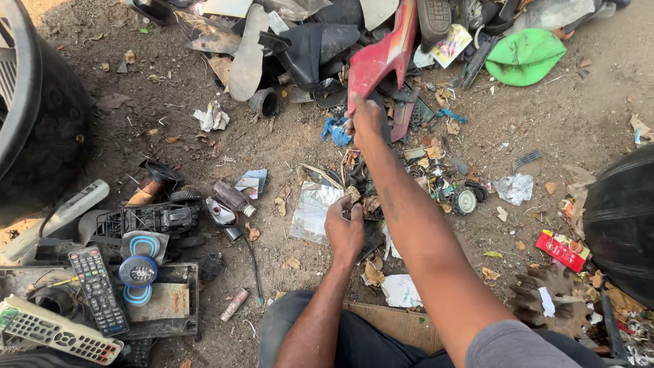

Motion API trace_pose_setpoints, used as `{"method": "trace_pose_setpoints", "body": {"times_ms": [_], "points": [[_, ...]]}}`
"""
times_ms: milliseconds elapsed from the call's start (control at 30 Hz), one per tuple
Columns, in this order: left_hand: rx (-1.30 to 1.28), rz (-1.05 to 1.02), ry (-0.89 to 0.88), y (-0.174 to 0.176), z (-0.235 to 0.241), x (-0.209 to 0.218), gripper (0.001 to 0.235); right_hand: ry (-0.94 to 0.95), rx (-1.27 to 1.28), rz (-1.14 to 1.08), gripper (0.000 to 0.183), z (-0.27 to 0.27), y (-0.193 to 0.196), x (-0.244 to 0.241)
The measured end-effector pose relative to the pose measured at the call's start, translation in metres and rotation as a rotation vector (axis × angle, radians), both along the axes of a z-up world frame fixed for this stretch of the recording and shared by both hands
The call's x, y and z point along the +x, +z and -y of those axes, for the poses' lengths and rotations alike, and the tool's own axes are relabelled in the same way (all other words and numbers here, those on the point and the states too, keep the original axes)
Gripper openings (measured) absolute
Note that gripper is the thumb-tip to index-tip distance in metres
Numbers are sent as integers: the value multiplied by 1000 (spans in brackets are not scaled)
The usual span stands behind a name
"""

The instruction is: The person sits on a cardboard sheet and sorts through a pile of electronic waste and debris. They pick up various items such as plastic pieces, remote controls, and metal parts, inspect them, and place them into nearby bins or piles.

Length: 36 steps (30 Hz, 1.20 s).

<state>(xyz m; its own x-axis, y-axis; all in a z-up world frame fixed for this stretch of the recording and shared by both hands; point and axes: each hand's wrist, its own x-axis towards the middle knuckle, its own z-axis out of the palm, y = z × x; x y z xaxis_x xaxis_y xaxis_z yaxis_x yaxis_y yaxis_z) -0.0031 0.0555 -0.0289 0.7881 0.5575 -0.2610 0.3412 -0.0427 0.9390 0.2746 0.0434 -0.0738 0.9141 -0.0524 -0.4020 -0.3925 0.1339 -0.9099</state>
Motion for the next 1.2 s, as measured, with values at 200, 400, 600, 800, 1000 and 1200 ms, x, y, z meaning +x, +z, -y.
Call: {"method": "trace_pose_setpoints", "body": {"times_ms": [200, 400, 600, 800, 1000, 1200], "points": [[-58, -62, 16, 11, -3, -1, 38, 171, -42, -105, 22, 120, 66, -165], [-608, -220, -199, 32, 8, -10, 44, 223, 100, -175, 28, 248, 142, -324], [-900, 41, -714, 22, 69, -45, 47, 551, -57, -134, 38, 256, 94, -439], [-178, 327, -712, 24, 77, -69, 41, 358, -47, 167, 44, 241, 88, -418], [-254, 260, -495, 63, 70, -56, 65, 6, -298, -69, 60, 224, 92, -381], [-430, -8, -133, 52, 25, -28, 51, -277, -370, -75, 61, 249, 64, -331]]}}
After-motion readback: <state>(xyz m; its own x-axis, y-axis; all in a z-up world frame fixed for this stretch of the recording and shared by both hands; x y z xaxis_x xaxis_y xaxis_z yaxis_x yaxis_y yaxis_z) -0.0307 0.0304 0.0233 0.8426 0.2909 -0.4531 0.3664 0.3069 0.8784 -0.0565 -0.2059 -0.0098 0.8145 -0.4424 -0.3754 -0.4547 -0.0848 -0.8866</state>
